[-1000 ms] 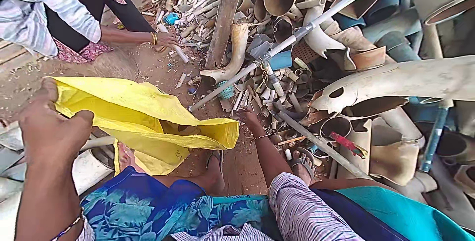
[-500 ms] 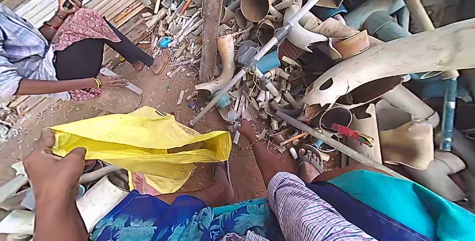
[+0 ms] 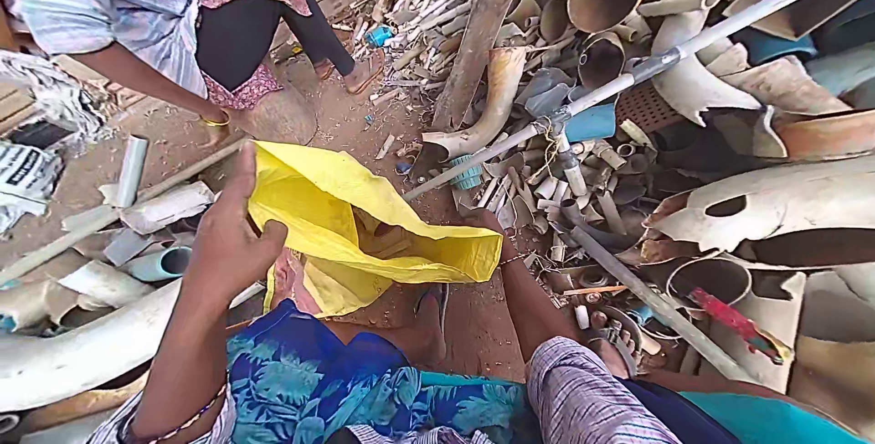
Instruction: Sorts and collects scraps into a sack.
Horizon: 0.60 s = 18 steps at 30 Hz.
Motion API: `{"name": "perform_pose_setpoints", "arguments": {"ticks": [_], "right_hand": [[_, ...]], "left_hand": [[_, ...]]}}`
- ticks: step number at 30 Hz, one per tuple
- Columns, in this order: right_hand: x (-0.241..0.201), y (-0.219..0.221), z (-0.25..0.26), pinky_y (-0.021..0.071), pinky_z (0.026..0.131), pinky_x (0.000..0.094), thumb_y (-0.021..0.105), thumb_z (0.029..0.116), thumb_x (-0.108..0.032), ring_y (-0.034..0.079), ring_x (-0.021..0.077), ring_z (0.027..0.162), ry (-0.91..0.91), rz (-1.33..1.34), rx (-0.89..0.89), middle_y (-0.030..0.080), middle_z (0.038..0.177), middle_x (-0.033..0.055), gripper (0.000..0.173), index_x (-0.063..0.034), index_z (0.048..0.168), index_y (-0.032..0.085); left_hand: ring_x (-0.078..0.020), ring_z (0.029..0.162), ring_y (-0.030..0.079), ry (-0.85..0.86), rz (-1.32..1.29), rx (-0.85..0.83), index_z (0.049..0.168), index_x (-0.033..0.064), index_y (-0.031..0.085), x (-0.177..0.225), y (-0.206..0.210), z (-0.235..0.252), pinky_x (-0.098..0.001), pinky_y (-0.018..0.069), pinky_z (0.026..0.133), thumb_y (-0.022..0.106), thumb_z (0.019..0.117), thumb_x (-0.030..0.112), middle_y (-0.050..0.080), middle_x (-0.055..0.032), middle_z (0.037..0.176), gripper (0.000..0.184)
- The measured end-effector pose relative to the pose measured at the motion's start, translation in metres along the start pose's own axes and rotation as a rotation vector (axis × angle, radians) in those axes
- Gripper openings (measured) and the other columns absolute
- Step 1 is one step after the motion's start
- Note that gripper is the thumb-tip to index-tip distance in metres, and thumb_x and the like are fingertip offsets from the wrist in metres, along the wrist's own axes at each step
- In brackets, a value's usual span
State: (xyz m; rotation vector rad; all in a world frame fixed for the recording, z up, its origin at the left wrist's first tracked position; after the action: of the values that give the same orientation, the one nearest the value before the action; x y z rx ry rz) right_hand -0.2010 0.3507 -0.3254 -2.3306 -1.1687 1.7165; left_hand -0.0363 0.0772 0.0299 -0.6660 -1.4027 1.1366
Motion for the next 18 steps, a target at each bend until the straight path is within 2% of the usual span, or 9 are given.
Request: {"name": "perform_pose_setpoints", "arguments": {"ticks": [3,5,7,10,11,13,14,16,18], "right_hand": [[-0.024,-0.046,-0.016,0.0476,0.093,0.0585,0.061,0.1035,-0.022,0.064,0.0391,0.102,0.004,0.087,0.045,0.068,0.110,0.0275,0.031,0.0050,0.116,0.069],[-0.057,-0.089,-0.055,0.0471,0.087,0.0629,0.061,0.1039,-0.023,0.064,0.0421,0.097,-0.057,-0.028,0.096,0.068,0.106,0.0279,0.030,0.0046,0.112,0.070],[-0.095,-0.127,-0.095,0.0466,0.086,0.0646,0.061,0.1038,-0.018,0.064,0.0438,0.096,-0.197,-0.182,0.113,0.068,0.102,0.0289,0.028,0.0075,0.104,0.071],[-0.137,-0.157,-0.163,0.0473,0.082,0.0617,0.064,0.1016,-0.016,0.066,0.0372,0.090,-0.370,-0.289,0.131,0.071,0.094,0.0210,0.023,0.0028,0.092,0.074],[-0.147,-0.161,-0.183,0.0481,0.081,0.0600,0.066,0.1001,-0.017,0.067,0.0337,0.087,-0.431,-0.308,0.126,0.072,0.091,0.0170,0.022,0.0001,0.089,0.075],[-0.164,-0.155,-0.215,0.0485,0.070,0.0511,0.071,0.0952,-0.014,0.064,0.0242,0.073,-0.577,-0.318,0.095,0.069,0.078,0.0097,0.019,-0.0035,0.080,0.075],[-0.172,-0.146,-0.220,0.0489,0.071,0.0487,0.071,0.0944,-0.015,0.064,0.0224,0.072,-0.622,-0.317,0.031,0.069,0.077,0.0093,0.019,-0.0030,0.079,0.074],[-0.187,-0.112,-0.208,0.0516,0.080,0.0521,0.070,0.0961,-0.020,0.068,0.0273,0.083,-0.634,-0.368,-0.135,0.072,0.085,0.0139,0.023,0.0008,0.087,0.076],[-0.200,-0.055,-0.185,0.0487,0.085,0.0561,0.065,0.0996,-0.019,0.067,0.0347,0.095,-0.569,-0.430,-0.277,0.070,0.095,0.0204,0.025,0.0049,0.098,0.073]], "left_hand": [[-0.0447,0.126,0.057,0.083,-0.009,-0.066,0.167,0.0195,0.013,0.026,0.015,-0.006,-0.0667,0.0482,0.095,0.064,0.0858,-0.003,0.044,-0.0219,0.156,0.098],[-0.0436,0.128,0.057,0.156,0.018,-0.098,0.166,0.0133,0.016,0.044,0.025,-0.010,-0.0643,0.0482,0.097,0.068,0.0864,-0.006,0.037,-0.0186,0.162,0.097],[-0.0412,0.133,0.054,0.225,0.042,-0.141,0.165,0.0117,0.021,0.058,0.036,-0.013,-0.0633,0.0480,0.098,0.068,0.0863,-0.007,0.029,-0.0142,0.168,0.093],[-0.0427,0.144,0.043,0.299,0.066,-0.202,0.164,0.0104,0.025,0.077,0.053,-0.012,-0.0692,0.0394,0.106,0.067,0.0858,-0.009,0.024,-0.0150,0.169,0.091],[-0.0441,0.143,0.045,0.310,0.083,-0.224,0.164,0.0096,0.024,0.085,0.057,-0.012,-0.0685,0.0418,0.105,0.067,0.0857,-0.011,0.023,-0.0160,0.169,0.092],[-0.0468,0.133,0.053,0.317,0.107,-0.271,0.164,0.0086,0.024,0.099,0.067,-0.012,-0.0674,0.0476,0.096,0.066,0.0859,-0.013,0.022,-0.0153,0.170,0.091],[-0.0464,0.131,0.055,0.318,0.123,-0.301,0.164,0.0089,0.022,0.104,0.072,-0.012,-0.0668,0.0484,0.095,0.064,0.0868,-0.013,0.020,-0.0136,0.171,0.091],[-0.0467,0.121,0.061,0.332,0.153,-0.343,0.164,0.0082,0.022,0.115,0.081,-0.013,-0.0661,0.0504,0.090,0.062,0.0867,-0.013,0.021,-0.0130,0.171,0.090],[-0.0487,0.120,0.061,0.324,0.186,-0.365,0.164,0.0062,0.020,0.123,0.086,-0.013,-0.0671,0.0490,0.092,0.062,0.0873,-0.014,0.026,-0.0171,0.168,0.090]]}}
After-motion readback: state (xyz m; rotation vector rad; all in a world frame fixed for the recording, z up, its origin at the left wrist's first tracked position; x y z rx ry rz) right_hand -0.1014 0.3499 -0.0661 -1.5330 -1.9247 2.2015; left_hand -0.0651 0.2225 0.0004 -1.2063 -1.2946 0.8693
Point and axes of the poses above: each hand's wrist, its own z-axis towards the middle knuckle, its own y-axis out of the palm, x = y × z, the point moved 4 cm from there along z, towards the middle knuckle
